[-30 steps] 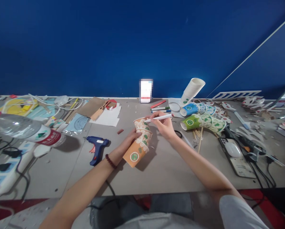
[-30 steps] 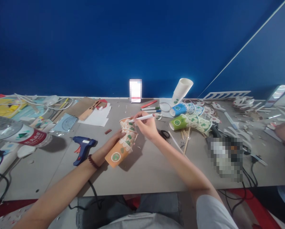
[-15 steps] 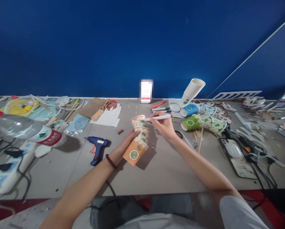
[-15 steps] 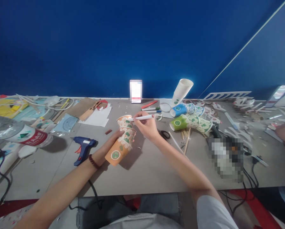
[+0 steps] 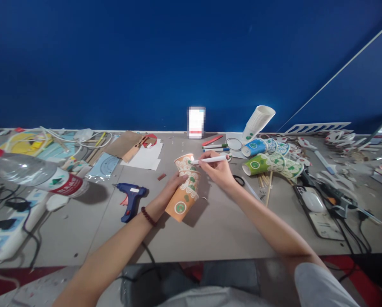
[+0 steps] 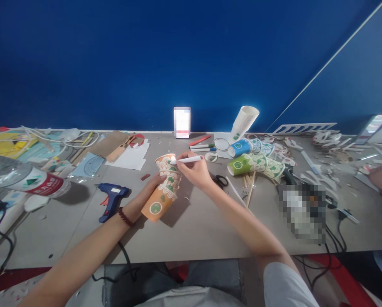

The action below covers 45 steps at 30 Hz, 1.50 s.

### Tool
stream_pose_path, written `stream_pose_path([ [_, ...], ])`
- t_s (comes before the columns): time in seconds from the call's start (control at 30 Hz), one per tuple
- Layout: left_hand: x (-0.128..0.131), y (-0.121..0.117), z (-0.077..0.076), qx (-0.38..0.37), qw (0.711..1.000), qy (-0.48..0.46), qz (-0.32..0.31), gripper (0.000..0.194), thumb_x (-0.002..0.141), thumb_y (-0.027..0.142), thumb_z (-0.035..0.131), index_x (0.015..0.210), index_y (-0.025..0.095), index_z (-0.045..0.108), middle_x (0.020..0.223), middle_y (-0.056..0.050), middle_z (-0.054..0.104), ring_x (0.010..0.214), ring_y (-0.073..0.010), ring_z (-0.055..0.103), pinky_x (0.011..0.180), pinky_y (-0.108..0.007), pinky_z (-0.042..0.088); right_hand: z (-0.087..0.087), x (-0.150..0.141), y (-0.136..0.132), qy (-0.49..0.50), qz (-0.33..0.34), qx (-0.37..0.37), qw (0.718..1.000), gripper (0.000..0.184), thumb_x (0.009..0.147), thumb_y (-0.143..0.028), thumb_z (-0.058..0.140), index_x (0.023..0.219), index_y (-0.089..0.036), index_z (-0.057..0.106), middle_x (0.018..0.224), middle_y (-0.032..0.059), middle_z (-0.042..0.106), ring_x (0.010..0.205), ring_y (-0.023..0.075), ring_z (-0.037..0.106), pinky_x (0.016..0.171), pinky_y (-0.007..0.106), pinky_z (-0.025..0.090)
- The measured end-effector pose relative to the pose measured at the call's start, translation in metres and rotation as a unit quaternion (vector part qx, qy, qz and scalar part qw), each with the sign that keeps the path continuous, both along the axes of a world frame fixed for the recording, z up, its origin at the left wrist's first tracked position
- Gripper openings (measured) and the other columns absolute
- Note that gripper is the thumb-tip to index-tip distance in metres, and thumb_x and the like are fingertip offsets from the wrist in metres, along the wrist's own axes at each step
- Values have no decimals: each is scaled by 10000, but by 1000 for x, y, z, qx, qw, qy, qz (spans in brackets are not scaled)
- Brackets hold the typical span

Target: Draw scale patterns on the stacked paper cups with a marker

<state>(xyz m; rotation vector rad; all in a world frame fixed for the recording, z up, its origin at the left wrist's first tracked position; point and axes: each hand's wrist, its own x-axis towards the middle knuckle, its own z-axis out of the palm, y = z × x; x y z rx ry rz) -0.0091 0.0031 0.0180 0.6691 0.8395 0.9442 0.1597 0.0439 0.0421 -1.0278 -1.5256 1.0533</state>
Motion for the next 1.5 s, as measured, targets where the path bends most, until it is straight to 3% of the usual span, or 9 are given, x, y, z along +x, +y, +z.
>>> stream_pose_path([
  [0.47,-1,-1,-4,-2,1000,-12,5,432,713,335,691,1088,149,583,948,-92,691,770,-215,657,717,-328,481,-1,0,1,1,-12,2,1000,65,731,-241,587,764,-186,596,693,3,648,696,166,650,573,252,481],
  [0.7,-1,0,-3,4,1000,-21,-8,473,703,352,697,1111,134,597,997,-122,692,793,-233,664,713,-335,491,-4,1,1,6,-9,-5,1000,21,712,-193,568,697,-200,582,673,-16,621,569,124,586,550,251,447],
  [1.5,1,-3,5,-13,1000,-9,0,463,694,349,705,1087,131,597,991,-121,692,765,-222,658,681,-318,496,-8,1,2,0,-24,12,1000,84,786,-281,589,807,-200,596,694,-10,594,682,153,607,593,263,507],
])
